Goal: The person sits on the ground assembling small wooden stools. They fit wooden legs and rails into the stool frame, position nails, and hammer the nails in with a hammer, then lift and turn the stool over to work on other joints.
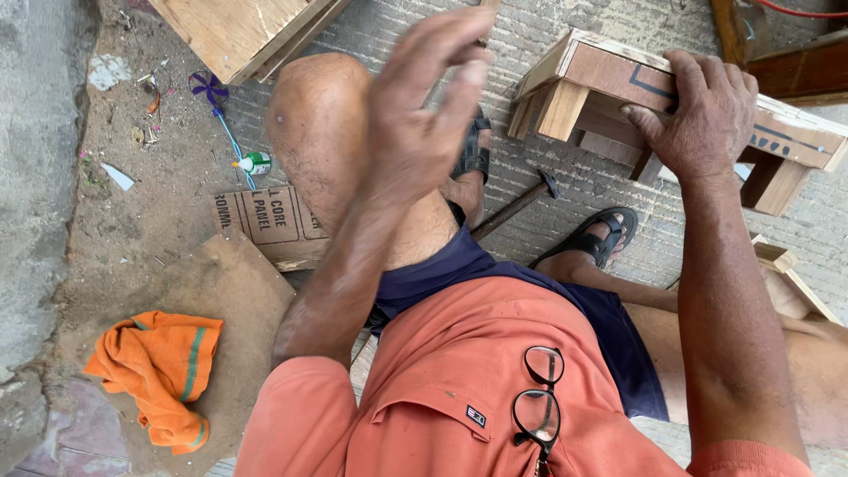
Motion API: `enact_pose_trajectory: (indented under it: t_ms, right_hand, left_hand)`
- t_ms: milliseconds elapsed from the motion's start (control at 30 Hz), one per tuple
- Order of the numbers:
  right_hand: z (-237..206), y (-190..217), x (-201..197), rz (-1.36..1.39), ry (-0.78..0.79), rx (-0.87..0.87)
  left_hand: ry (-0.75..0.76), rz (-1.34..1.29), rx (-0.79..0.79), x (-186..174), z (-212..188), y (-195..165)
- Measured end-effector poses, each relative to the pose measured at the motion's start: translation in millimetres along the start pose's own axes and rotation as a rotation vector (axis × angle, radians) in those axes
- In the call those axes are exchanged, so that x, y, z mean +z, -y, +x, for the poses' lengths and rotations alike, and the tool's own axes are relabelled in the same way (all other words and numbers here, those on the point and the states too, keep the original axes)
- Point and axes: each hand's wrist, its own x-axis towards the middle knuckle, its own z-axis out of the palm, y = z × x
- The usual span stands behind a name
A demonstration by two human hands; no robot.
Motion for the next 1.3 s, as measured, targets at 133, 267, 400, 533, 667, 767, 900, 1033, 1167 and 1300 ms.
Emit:
enact_pose_trajectory:
  t_ms: [133, 267, 400, 533, 667, 767, 900, 1033, 1167, 1300]
  right_hand:
    - [-0.2, 1.5, -1.2, -0.026, 0.000, 0.005]
    - [2.0, 6.0, -3.5, -0.030, 0.013, 0.018]
    - [5.3, 6.7, -7.2, -0.022, 0.016, 0.013]
    - [3.8, 6.7, -6.5, -0.016, -0.009, -0.001]
    - [3.7, 5.5, -3.5, 0.022, 0.011, 0.031]
    - [4.4, -5.6, -9.2, 0.033, 0.015, 0.051]
    - [-9.0, -36.9, -28.1, 0.063, -0.030, 0.120]
    - [-43.0, -63.1, -35.7, 0.187, -0.141, 0.231]
    - [-71.4, -81.7, -37.2, 0.220, -0.204, 0.316]
    - [-83.3, -86.6, -41.5, 0.276, -0.239, 0.355]
  left_hand:
    - [-0.104, -0.102, -0.105, -25.1, -14.1, -20.4]
    - [0.107, -0.126, -0.503, 41.3, -32.2, 21.5]
    - [0.102, -0.310, -0.668, 124.5, -60.9, 90.7]
    - [0.180, -0.298, -0.791, 160.0, -86.4, 132.5]
    - [0.208, -0.385, -0.841, 158.7, -85.6, 136.2]
    - [0.317, -0.278, -0.754, 159.4, -68.9, 123.7]
    - [0.441, -0.302, -0.591, 157.9, -37.0, 79.8]
    - [0.676, 0.087, -0.143, 94.3, 0.3, -4.3]
    - [0.443, 0.196, -0.095, -23.0, 32.6, -86.0]
    - [0.211, 0.099, -0.323, -31.8, 23.4, -97.8]
